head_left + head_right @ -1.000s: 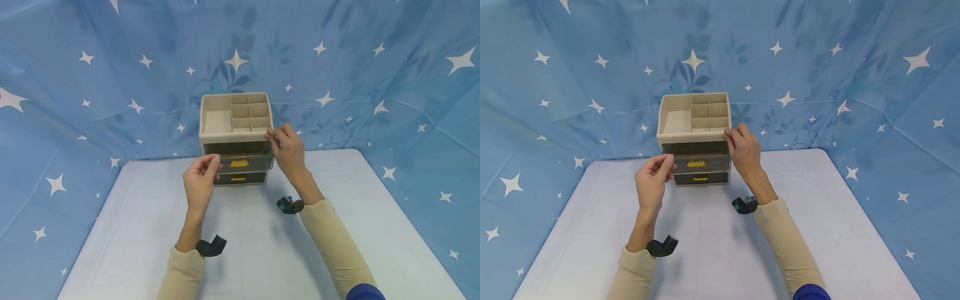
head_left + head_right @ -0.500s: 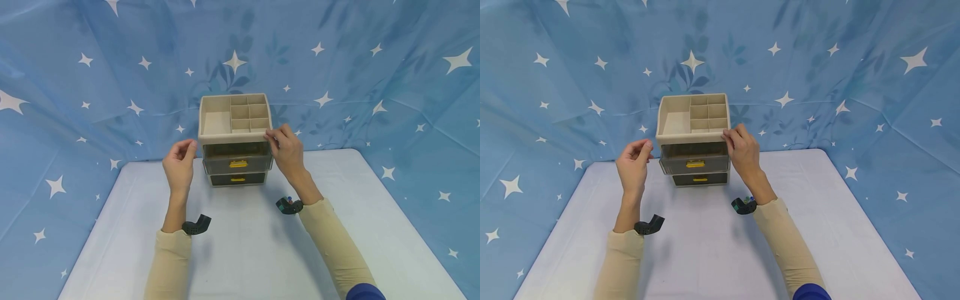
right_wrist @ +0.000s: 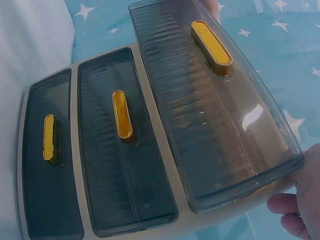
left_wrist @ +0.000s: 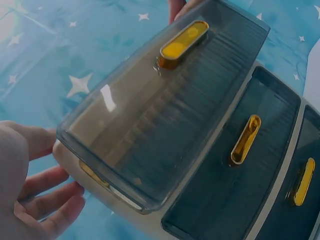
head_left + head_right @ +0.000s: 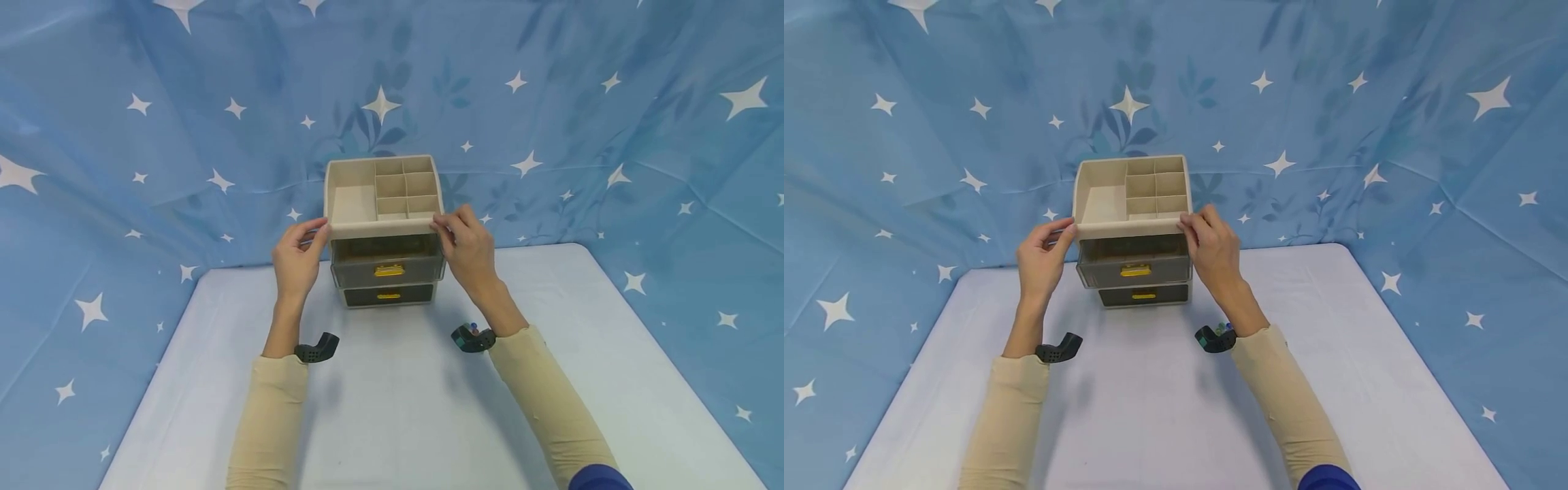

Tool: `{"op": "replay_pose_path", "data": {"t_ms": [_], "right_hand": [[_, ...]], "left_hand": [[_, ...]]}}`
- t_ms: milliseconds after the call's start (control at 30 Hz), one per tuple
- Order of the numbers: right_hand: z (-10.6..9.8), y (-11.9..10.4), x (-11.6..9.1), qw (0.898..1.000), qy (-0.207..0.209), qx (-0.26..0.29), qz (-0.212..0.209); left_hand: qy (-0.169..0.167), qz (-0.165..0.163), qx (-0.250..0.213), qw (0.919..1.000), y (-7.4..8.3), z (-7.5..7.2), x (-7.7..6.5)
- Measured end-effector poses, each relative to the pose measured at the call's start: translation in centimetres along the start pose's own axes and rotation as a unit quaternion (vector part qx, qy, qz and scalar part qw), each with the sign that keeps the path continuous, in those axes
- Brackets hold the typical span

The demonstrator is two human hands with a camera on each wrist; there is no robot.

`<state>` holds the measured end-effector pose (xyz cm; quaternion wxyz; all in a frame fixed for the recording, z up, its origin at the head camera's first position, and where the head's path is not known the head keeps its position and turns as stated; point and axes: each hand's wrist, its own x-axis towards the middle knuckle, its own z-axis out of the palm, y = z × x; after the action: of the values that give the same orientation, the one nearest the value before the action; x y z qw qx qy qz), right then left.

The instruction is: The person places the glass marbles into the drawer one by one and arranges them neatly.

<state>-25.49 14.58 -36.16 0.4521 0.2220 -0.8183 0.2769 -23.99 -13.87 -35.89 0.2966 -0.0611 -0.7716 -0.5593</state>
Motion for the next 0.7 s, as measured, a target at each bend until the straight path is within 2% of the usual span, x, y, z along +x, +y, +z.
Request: {"op": "replay_pose_path", "data": {"t_ms": [167, 367, 500, 700], "right_hand": [[0.0, -0.1, 0.0, 1.0, 0.0, 0.001, 0.001], [0.0, -0.1, -0.1, 1.0, 0.002, 0.005, 0.005], [0.0, -0.2, -0.1, 1.0, -0.002, 0.006, 0.008], [0.0, -0.1, -0.1, 1.0, 0.002, 0.014, 0.004]], "left_hand": [[-0.009, -0.014, -0.011, 0.9998, 0.1, 0.3, 0.3], [-0.012, -0.014, -0.032, 0.9993, 1.8, 0.6, 0.0], [0.004, -0.008, -0.049, 0.9987, 2.2, 0.8, -0.3], [0.028, -0.013, -0.104, 0.9941, 1.8, 1.1, -0.3]]}}
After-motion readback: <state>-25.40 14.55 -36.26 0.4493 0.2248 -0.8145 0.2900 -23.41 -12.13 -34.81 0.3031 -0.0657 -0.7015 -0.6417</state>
